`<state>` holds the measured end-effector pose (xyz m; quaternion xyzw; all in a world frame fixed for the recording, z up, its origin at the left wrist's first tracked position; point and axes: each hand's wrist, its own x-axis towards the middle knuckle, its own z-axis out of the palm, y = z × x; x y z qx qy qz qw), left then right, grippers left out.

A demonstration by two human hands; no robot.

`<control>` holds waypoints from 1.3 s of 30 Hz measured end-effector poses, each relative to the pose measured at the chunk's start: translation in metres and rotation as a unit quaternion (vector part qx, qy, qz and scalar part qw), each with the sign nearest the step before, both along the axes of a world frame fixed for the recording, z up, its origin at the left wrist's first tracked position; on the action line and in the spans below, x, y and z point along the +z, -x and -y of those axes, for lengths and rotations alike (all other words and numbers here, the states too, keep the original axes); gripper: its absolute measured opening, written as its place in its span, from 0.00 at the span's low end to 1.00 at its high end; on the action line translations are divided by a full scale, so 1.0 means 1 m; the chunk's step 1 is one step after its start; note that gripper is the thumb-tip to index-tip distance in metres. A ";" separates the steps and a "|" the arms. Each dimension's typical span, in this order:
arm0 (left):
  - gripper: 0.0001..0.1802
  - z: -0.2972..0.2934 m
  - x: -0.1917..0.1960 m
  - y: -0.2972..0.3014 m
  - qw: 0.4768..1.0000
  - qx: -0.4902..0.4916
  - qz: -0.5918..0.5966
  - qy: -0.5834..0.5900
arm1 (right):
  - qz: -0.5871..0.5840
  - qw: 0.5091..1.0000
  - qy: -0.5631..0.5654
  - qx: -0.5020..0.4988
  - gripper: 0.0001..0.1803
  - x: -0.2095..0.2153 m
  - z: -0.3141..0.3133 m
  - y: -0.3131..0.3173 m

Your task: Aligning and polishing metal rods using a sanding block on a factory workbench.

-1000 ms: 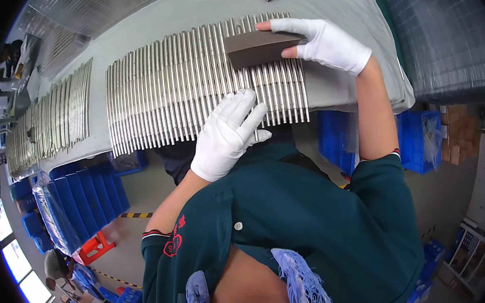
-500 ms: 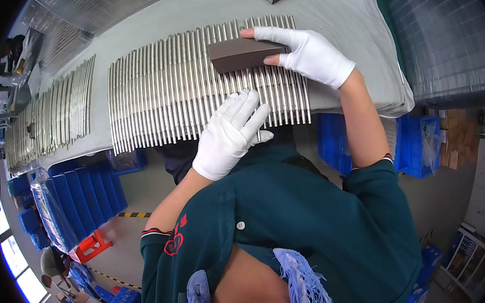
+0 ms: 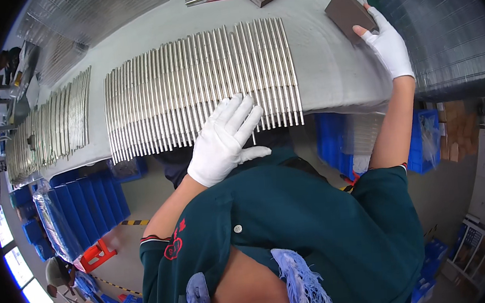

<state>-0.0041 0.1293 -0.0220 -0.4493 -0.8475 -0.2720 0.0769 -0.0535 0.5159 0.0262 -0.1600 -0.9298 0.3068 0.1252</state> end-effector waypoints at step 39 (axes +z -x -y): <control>0.29 0.005 -0.008 -0.002 0.998 0.040 -0.048 -0.005 | -0.082 0.983 -0.096 0.134 0.39 0.002 0.051 0.016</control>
